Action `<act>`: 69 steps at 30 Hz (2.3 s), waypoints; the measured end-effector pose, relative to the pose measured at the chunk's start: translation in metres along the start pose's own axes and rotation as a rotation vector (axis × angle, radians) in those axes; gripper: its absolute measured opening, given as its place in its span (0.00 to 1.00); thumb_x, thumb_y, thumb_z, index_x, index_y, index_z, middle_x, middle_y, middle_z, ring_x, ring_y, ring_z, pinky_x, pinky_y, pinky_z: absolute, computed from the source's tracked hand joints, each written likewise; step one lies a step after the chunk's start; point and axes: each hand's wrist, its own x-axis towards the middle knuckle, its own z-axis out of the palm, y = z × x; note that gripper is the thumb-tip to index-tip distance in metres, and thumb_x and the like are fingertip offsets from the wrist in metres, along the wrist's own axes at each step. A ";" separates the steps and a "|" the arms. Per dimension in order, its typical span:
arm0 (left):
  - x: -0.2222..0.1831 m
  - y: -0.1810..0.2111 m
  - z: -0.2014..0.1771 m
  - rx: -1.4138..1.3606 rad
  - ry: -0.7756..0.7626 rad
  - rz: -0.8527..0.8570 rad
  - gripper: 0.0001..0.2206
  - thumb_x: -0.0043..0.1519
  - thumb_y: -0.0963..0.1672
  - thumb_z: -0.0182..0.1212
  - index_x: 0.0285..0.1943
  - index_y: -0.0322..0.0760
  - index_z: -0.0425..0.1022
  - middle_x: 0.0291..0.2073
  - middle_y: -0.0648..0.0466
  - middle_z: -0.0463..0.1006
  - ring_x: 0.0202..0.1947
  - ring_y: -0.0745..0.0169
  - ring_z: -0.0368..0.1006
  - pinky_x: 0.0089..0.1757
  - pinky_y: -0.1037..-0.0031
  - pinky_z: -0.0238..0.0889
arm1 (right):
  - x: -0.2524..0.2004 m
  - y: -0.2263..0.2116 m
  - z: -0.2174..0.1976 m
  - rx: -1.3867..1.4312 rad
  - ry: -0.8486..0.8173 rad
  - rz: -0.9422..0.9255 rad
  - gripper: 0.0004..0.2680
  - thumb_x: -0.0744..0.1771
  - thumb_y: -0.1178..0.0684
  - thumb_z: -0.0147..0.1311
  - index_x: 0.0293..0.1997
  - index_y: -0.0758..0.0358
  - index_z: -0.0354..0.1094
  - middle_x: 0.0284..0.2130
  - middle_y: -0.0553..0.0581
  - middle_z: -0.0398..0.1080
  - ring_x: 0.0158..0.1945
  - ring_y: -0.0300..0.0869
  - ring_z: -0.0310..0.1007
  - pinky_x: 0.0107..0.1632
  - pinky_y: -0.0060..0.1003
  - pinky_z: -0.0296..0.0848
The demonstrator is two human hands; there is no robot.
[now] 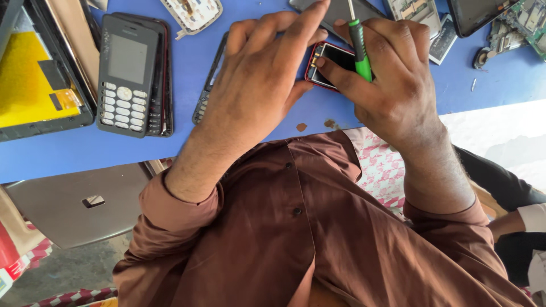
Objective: The person uses a screwdriver to manipulate internal components of a disassembled red mobile phone on a blue workbench. They repeatedly pry and adjust parts near the battery and motherboard, then place the keypad assembly back onto the phone body.
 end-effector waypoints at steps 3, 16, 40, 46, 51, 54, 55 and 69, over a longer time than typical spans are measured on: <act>-0.003 0.000 0.001 0.021 -0.003 -0.025 0.39 0.62 0.43 0.76 0.77 0.38 0.50 0.58 0.60 0.77 0.60 0.58 0.67 0.61 0.63 0.56 | 0.002 -0.002 0.002 0.001 -0.012 0.010 0.09 0.66 0.58 0.61 0.52 0.56 0.77 0.55 0.59 0.71 0.58 0.49 0.68 0.57 0.44 0.64; -0.002 -0.002 0.004 -0.005 -0.009 -0.021 0.37 0.61 0.42 0.74 0.76 0.36 0.53 0.54 0.57 0.80 0.60 0.59 0.68 0.60 0.61 0.54 | 0.006 -0.003 0.019 0.154 0.079 0.036 0.06 0.67 0.63 0.64 0.47 0.64 0.76 0.53 0.63 0.72 0.57 0.52 0.70 0.54 0.43 0.74; 0.001 -0.002 0.001 0.005 -0.022 -0.015 0.34 0.64 0.45 0.75 0.73 0.38 0.56 0.51 0.57 0.80 0.59 0.59 0.69 0.59 0.62 0.55 | 0.010 0.000 0.021 0.117 0.112 -0.002 0.06 0.67 0.61 0.69 0.46 0.65 0.78 0.50 0.64 0.73 0.53 0.53 0.71 0.51 0.45 0.73; 0.004 0.001 0.000 0.009 -0.053 -0.040 0.35 0.62 0.45 0.76 0.75 0.41 0.57 0.56 0.57 0.79 0.59 0.58 0.68 0.59 0.63 0.57 | 0.001 0.002 0.020 0.262 0.168 0.048 0.10 0.66 0.67 0.62 0.51 0.65 0.76 0.55 0.66 0.73 0.56 0.55 0.72 0.56 0.47 0.74; 0.002 0.000 -0.004 0.021 -0.085 0.022 0.35 0.61 0.43 0.75 0.76 0.40 0.58 0.58 0.61 0.77 0.61 0.60 0.67 0.60 0.61 0.56 | -0.021 0.006 0.012 0.297 0.305 0.185 0.17 0.61 0.71 0.53 0.53 0.64 0.73 0.53 0.68 0.74 0.52 0.58 0.74 0.54 0.50 0.72; 0.001 0.003 -0.006 0.031 -0.123 0.009 0.33 0.61 0.43 0.74 0.75 0.41 0.62 0.59 0.60 0.76 0.62 0.60 0.67 0.61 0.61 0.55 | -0.042 0.008 0.001 0.265 0.345 0.263 0.16 0.62 0.72 0.51 0.52 0.63 0.71 0.52 0.67 0.76 0.51 0.57 0.74 0.52 0.46 0.71; 0.001 0.003 -0.007 0.038 -0.128 0.020 0.32 0.62 0.43 0.74 0.74 0.41 0.62 0.59 0.60 0.76 0.63 0.59 0.66 0.60 0.61 0.55 | -0.049 0.008 -0.001 0.261 0.351 0.298 0.17 0.61 0.72 0.51 0.52 0.63 0.71 0.52 0.66 0.76 0.51 0.57 0.74 0.51 0.46 0.71; 0.011 0.006 0.000 0.126 -0.125 0.111 0.20 0.62 0.43 0.76 0.64 0.46 0.77 0.62 0.59 0.74 0.62 0.58 0.67 0.58 0.59 0.56 | -0.063 0.012 -0.010 0.068 0.118 0.182 0.07 0.65 0.62 0.64 0.45 0.60 0.78 0.51 0.65 0.75 0.52 0.53 0.71 0.54 0.48 0.67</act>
